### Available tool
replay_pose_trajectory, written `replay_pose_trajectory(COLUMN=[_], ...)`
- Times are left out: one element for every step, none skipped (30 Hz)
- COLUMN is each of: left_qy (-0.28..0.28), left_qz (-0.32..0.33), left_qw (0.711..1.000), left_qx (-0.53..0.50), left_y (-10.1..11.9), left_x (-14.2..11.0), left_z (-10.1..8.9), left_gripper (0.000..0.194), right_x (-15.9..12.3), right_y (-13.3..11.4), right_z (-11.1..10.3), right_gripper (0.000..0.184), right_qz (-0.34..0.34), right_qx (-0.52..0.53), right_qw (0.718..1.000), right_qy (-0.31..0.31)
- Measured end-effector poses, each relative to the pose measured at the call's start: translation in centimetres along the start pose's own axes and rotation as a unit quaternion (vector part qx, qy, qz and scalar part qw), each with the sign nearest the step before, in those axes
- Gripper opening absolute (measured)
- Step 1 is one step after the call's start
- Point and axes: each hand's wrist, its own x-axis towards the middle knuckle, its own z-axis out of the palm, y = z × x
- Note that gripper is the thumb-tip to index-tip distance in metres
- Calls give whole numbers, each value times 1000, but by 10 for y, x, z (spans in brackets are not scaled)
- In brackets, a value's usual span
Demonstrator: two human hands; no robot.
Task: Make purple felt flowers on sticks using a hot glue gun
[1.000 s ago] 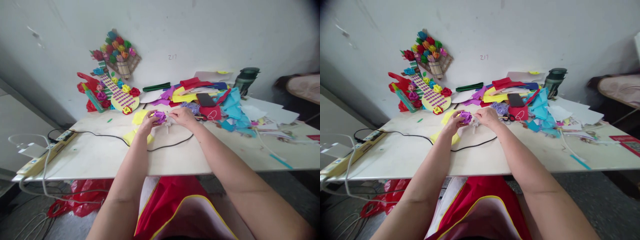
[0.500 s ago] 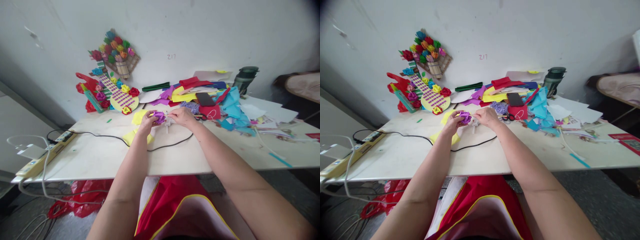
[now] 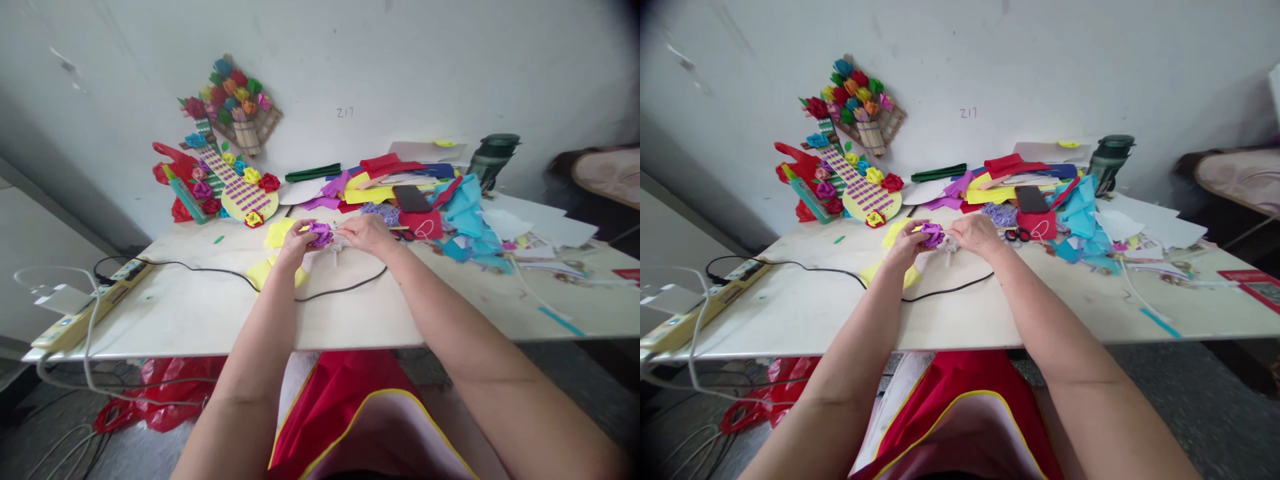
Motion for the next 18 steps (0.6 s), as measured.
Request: replay_pose_trajectory(left_qy=[2, 4, 5, 6, 6, 5, 6, 7, 8, 6, 3, 0, -3, -5, -6, -7, -8, -8], left_qz=[-3, -6, -7, -5, -3, 0, 1, 1, 1, 1, 2, 4, 6, 8, 9, 9, 7, 5], left_qw=[1000, 1000, 1000, 1000, 1000, 1000, 1000, 1000, 1000, 1000, 1000, 1000, 1000, 1000, 1000, 1000, 1000, 1000], left_qx=[0, 1, 1, 2, 3, 4, 6, 7, 8, 9, 10, 10, 12, 14, 17, 19, 21, 22], left_y=[0, 1, 1, 1, 1, 1, 2, 2, 2, 2, 2, 2, 2, 1, 1, 0, 0, -1], left_x=[0, 0, 0, -1, -1, -1, -1, -2, -2, -2, -2, -2, -2, -2, -2, -1, -1, -1], left_z=[1, 1, 2, 2, 3, 3, 4, 4, 4, 5, 5, 5, 5, 5, 5, 5, 5, 4], left_gripper=[51, 51, 51, 51, 52, 52, 53, 54, 56, 58, 59, 60, 60, 59, 57, 54, 51, 48], right_x=[0, 0, 0, 0, 0, -1, -1, -1, -1, -1, -2, -2, -2, -2, -2, -2, -2, -2], right_y=[0, 0, -1, -1, -2, -3, -3, -4, -4, -4, -4, -4, -4, -4, -3, -3, -2, -2], right_z=[0, -1, -2, -3, -4, -5, -6, -7, -7, -7, -6, -6, -5, -4, -4, -4, -4, -5], right_gripper=[29, 30, 31, 31, 31, 31, 31, 31, 31, 31, 31, 31, 31, 31, 31, 31, 30, 30], right_qz=[-4, -7, -9, -11, -12, -13, -15, -16, -19, -21, -24, -26, -28, -30, -31, -29, -26, -21], right_qx=[-5, -10, -14, -19, -24, -30, -36, -43, -48, -51, -52, -53, -52, -53, -54, -57, -61, -65], right_qw=[1000, 1000, 1000, 1000, 1000, 999, 999, 999, 999, 998, 998, 998, 998, 998, 998, 998, 998, 998], right_qy=[-2, -5, -8, -11, -13, -15, -15, -15, -14, -12, -9, -5, -3, -2, -2, -4, -6, -8])
